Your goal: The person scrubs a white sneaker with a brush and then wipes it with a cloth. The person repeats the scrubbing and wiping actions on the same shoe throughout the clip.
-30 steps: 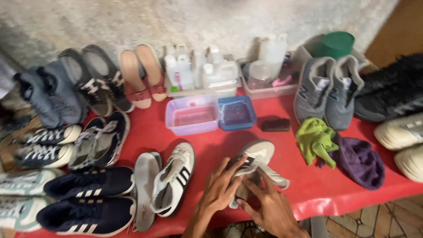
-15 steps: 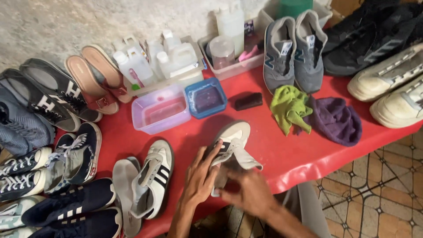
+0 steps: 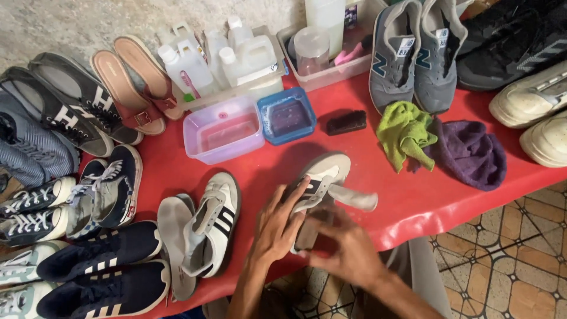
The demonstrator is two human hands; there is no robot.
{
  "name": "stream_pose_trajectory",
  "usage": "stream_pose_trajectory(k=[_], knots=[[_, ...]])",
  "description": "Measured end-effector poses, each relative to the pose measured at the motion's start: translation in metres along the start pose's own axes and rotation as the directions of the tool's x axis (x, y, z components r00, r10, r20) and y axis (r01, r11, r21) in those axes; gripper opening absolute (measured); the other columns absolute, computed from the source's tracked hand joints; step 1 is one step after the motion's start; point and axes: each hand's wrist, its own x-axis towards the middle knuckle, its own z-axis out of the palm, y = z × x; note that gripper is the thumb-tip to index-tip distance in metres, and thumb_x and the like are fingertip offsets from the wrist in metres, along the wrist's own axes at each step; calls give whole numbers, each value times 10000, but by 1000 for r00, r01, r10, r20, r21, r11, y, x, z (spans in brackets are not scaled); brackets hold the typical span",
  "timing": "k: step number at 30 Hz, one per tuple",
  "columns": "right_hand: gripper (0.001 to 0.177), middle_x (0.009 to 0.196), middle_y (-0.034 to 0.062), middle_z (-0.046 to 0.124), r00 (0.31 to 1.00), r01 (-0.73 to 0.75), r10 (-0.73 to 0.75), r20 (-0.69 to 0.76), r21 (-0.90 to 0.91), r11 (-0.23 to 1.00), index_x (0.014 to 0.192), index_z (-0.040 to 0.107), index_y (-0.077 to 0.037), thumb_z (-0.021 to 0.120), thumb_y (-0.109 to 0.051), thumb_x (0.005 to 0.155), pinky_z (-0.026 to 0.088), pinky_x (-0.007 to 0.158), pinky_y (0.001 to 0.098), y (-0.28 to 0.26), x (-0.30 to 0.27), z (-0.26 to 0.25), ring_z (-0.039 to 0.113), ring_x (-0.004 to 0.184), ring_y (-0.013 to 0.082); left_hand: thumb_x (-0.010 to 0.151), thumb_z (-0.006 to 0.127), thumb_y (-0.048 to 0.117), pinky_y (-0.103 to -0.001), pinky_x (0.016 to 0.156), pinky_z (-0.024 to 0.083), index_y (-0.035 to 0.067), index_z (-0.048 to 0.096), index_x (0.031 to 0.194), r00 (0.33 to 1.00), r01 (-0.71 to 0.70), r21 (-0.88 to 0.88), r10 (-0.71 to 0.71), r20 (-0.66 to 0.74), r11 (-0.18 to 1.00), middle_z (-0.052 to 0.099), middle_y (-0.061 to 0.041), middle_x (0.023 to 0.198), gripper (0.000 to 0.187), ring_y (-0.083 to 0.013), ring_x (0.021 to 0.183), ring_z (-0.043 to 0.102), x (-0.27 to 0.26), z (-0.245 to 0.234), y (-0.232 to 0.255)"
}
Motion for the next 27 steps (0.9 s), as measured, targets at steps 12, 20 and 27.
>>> stream_pose_trajectory(k=[12, 20, 27], knots=[[707, 1211, 190, 576, 970, -241, 239, -34, -148, 959, 1384, 643, -214, 729, -552, 770, 640, 566, 487, 3, -1, 27, 789, 697, 334, 960, 487, 292, -568, 812, 524, 371, 295, 1611, 999, -19, 36, 20, -41, 999, 516, -135, 1332, 683, -407, 1126, 583, -7, 3, 6], [630, 1503, 170, 319, 978, -52, -16, -208, -315, 948, 1418, 601, -218, 807, -380, 845, 741, 446, 352, 16, 3, 24, 766, 741, 333, 956, 471, 250, -564, 808, 530, 355, 293, 1617, 999, -10, -27, 9, -50, 1000, 517, -141, 1275, 692, -409, 1078, 590, -3, 5, -1], [669, 1512, 191, 383, 984, -169, 147, -101, -269, 948, 1432, 563, -300, 800, -405, 815, 716, 504, 458, 15, 1, 24, 756, 582, 316, 953, 503, 281, -570, 827, 521, 382, 288, 1613, 999, 5, 16, -4, -45, 1000, 521, -136, 1307, 701, -411, 1131, 571, -5, 9, -4]])
